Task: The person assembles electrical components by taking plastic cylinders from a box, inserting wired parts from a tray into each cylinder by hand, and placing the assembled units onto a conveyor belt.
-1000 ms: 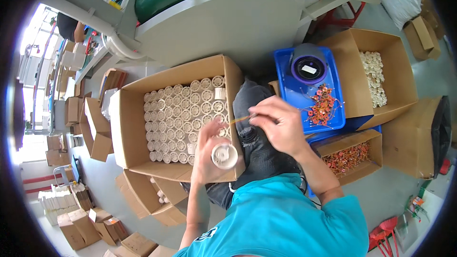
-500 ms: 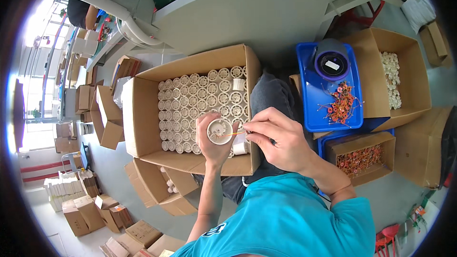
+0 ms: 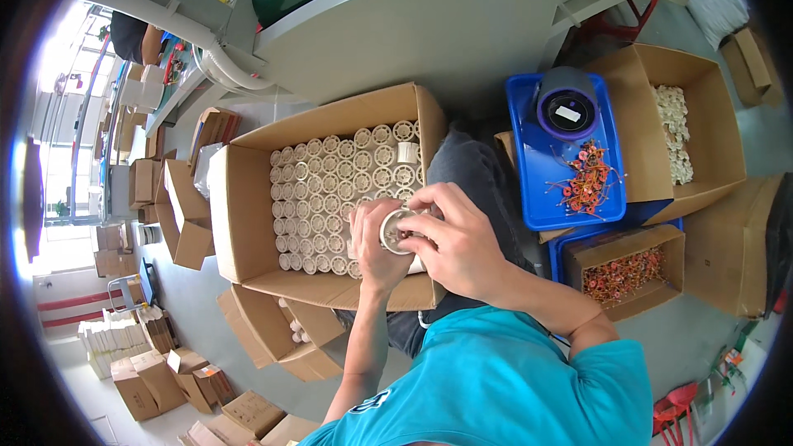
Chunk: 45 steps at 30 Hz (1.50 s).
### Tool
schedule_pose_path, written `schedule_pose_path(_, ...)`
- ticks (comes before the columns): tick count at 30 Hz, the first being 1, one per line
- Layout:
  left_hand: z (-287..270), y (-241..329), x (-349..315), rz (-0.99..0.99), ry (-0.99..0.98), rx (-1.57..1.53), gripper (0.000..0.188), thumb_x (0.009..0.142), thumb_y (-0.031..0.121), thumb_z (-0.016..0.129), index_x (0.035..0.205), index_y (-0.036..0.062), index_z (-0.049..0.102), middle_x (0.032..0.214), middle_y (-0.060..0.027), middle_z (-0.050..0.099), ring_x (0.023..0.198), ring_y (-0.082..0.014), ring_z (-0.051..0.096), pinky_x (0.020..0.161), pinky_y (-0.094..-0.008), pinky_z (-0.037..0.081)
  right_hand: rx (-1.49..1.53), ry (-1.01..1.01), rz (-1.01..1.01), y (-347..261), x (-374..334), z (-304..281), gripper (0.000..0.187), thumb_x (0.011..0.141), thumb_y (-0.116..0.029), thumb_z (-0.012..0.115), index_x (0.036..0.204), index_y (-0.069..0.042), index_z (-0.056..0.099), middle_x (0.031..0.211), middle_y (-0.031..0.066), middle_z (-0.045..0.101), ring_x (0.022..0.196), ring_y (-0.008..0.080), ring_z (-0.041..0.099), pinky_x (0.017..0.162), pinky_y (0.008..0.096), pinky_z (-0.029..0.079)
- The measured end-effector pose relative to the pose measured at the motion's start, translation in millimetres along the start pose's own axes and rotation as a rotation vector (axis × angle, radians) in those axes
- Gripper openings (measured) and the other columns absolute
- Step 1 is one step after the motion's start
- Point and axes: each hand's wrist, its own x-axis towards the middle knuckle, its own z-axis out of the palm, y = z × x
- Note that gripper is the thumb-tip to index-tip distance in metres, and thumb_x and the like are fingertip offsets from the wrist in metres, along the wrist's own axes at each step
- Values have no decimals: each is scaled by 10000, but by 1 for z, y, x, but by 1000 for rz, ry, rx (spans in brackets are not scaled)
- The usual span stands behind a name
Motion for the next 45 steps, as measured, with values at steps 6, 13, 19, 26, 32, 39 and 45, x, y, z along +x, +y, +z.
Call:
schedule_pose_path(6, 9, 4, 2, -17, 4, -54, 507, 621, 10, 776, 1086, 58, 578, 990, -118, 651, 852, -291, 648, 714, -394, 497, 23, -73, 69, 15, 7, 3, 156, 682, -41, 759, 832, -59, 719, 963, 72, 581, 911, 242, 587, 761, 352, 508)
schedule_pose_path(13, 9, 7, 3, -77, -57, -157, 504, 623, -9, 789, 1082, 50, 588, 998, -135, 645, 863, -324, 665, 684, -386, 550, 12, -86, 150, 13, 2, 0, 134, 717, -81, 753, 849, -65, 736, 964, 65, 590, 920, 239, 604, 792, 361, 509)
schedule_pose_path(19, 9, 14, 8, -108, -67, -185, 491, 640, -16, 782, 1078, 57, 573, 986, -138, 642, 850, -316, 657, 697, -373, 532, 103, -70, 187, 17, -2, 0, 170, 741, -58, 747, 910, -71, 751, 966, 77, 608, 891, 258, 634, 778, 347, 525)
schedule_pose_path(26, 9, 14, 5, -85, -122, -218, 505, 649, -6, 782, 1093, 68, 552, 999, -136, 628, 836, -324, 662, 654, -394, 546, 36, -37, 104, 20, -7, 3, 148, 726, -39, 746, 872, -66, 751, 936, 72, 607, 835, 242, 641, 731, 347, 532)
schedule_pose_path(32, 10, 16, 1, -47, -102, -187, 491, 652, -6, 778, 1084, 52, 549, 981, -134, 630, 789, -322, 663, 612, -391, 543, 101, -39, 93, 21, -10, 1, 193, 706, 67, 736, 873, -30, 745, 946, 95, 615, 828, 234, 652, 724, 325, 552)
schedule_pose_path(39, 3, 21, 6, 27, -125, -88, 525, 644, 10, 777, 1116, 50, 550, 996, -132, 623, 787, -315, 662, 614, -390, 548, 236, 8, 31, 25, -13, 1, 185, 711, 94, 732, 872, 3, 739, 966, 107, 615, 831, 239, 667, 740, 323, 560)
schedule_pose_path(45, -3, 23, 8, 25, -207, -137, 513, 648, 4, 771, 1108, 48, 547, 998, -131, 621, 802, -314, 662, 619, -389, 549, 165, -17, 4, 22, -15, -1, 184, 713, 84, 735, 875, -1, 740, 937, 103, 601, 795, 227, 654, 688, 319, 543)
